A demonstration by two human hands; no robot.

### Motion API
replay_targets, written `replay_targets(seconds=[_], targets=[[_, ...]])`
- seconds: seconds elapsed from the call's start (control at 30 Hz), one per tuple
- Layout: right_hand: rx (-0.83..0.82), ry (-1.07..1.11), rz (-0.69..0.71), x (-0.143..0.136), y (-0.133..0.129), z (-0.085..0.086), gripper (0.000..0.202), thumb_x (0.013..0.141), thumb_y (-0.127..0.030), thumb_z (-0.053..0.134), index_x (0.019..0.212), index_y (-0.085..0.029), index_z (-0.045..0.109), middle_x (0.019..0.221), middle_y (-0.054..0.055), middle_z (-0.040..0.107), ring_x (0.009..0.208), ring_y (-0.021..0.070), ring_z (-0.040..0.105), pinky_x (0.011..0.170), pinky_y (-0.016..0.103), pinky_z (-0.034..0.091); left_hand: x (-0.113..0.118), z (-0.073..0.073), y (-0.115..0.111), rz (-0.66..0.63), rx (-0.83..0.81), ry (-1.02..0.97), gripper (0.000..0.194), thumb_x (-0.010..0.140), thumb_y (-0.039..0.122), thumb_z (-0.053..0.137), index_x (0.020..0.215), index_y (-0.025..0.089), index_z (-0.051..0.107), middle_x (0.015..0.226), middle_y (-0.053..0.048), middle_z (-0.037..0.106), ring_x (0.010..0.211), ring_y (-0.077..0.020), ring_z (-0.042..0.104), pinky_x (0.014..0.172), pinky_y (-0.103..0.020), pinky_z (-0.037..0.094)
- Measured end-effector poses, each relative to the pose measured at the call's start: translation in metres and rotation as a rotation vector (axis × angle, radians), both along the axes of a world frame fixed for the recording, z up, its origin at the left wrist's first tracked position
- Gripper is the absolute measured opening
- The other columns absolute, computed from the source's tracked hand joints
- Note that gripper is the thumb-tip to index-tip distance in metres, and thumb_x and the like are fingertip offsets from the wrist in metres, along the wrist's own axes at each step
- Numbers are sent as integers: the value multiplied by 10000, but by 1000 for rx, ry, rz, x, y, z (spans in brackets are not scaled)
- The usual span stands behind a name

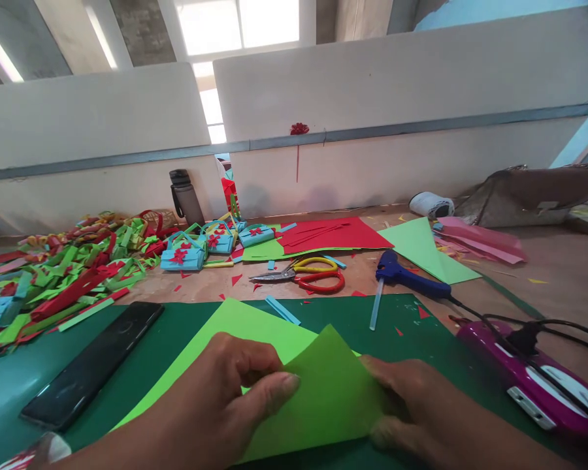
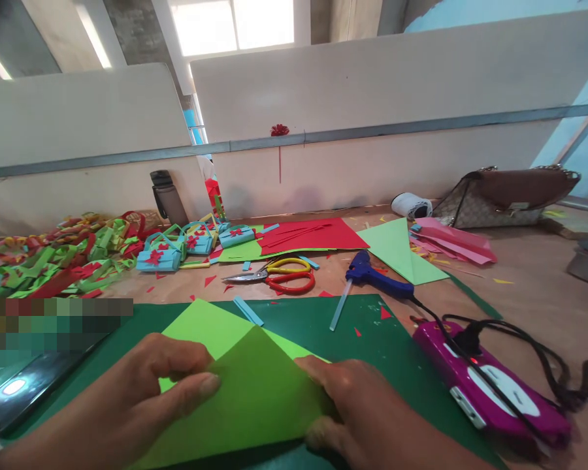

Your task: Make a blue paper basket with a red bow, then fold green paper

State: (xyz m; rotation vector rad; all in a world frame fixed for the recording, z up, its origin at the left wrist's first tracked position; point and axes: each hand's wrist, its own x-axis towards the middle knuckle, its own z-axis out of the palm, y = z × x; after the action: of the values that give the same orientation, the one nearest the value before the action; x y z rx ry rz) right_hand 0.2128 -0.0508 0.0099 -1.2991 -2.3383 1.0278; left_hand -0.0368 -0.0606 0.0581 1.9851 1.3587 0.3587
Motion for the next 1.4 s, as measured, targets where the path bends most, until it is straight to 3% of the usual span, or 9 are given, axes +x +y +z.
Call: replay_targets(seconds=[0.1, 0.3, 0.47, 0.6, 0.7, 0.8, 1.1, 1.27, 1.4], targets=[[-23, 14, 19, -1, -1, 3, 332, 657, -76, 539, 910, -260, 652, 796, -25, 688, 698, 167, 615, 604, 214, 429, 1, 1, -1, 0, 23, 11, 426, 843, 497, 421, 556, 183, 418, 566, 25, 376, 563, -108, 375, 464, -187, 290], [11, 16, -39, 10, -7, -2, 678, 586, -86, 607, 1232, -290, 576, 1202, 40, 635, 1058, 284, 592, 841, 302, 484, -2, -7, -4, 83, 80, -33, 448, 837, 548, 400, 564, 195, 434, 531, 27, 347, 541, -115, 360, 454, -184, 313], [-19, -80, -135, 9, -7, -2, 609, 662, -183, 601, 1264, -273, 569, 1251, 47, 614, 1134, 288, 563, 918, 336, 472, -7, -11, -5, 103, 98, -85, 406, 870, 446, 366, 555, 189, 364, 544, 39, 309, 532, -103, 334, 499, -192, 312], [-31, -103, -255, 6, -2, -2, 562, 743, -292, 576, 1299, -229, 532, 1237, 72, 621, 1108, 258, 587, 903, 345, 488, -8, -22, 3, 141, -97, -183, 396, 864, 451, 355, 562, 197, 331, 529, 54, 280, 483, -88, 289, 442, -199, 254], [75, -95, -251, 6, 0, -5, 507, 800, -312, 524, 1293, -189, 523, 1129, 92, 676, 990, 239, 648, 822, 350, 530, -5, -34, 9, 264, -215, -195, 379, 844, 458, 369, 567, 210, 297, 506, 72, 230, 450, -81, 223, 404, -203, 188], [270, -106, -232, 7, -1, -12, 457, 805, -248, 526, 1254, -164, 533, 976, 83, 720, 856, 218, 687, 732, 336, 562, -3, -44, 13, 310, -149, -91, 365, 830, 430, 380, 561, 212, 266, 526, 72, 190, 468, -85, 196, 413, -211, 160], [951, -157, -20, 11, -2, -23, 230, 882, -110, 440, 1021, -103, 623, 1053, 172, 674, 1003, 235, 640, 759, 328, 569, -18, -54, 31, 124, 55, 177, 361, 844, 409, 394, 564, 201, 303, 558, 48, 319, 498, -103, 337, 461, -215, 278], [1000, -229, 126, 14, -7, -18, 332, 957, -156, 344, 1042, -164, 666, 1129, 77, 681, 1062, 214, 620, 884, 345, 526, -26, -61, 39, 82, 125, 238, 345, 850, 399, 385, 571, 199, 352, 574, 39, 375, 524, -116, 409, 499, -219, 323], [927, -279, 190, 16, -19, -11, 422, 980, -147, 253, 1053, -130, 667, 1130, 95, 680, 1111, 211, 595, 937, 347, 494, -30, -69, 38, 114, 138, 228, 379, 842, 453, 389, 560, 201, 367, 551, 46, 351, 505, -115, 397, 487, -214, 316]])
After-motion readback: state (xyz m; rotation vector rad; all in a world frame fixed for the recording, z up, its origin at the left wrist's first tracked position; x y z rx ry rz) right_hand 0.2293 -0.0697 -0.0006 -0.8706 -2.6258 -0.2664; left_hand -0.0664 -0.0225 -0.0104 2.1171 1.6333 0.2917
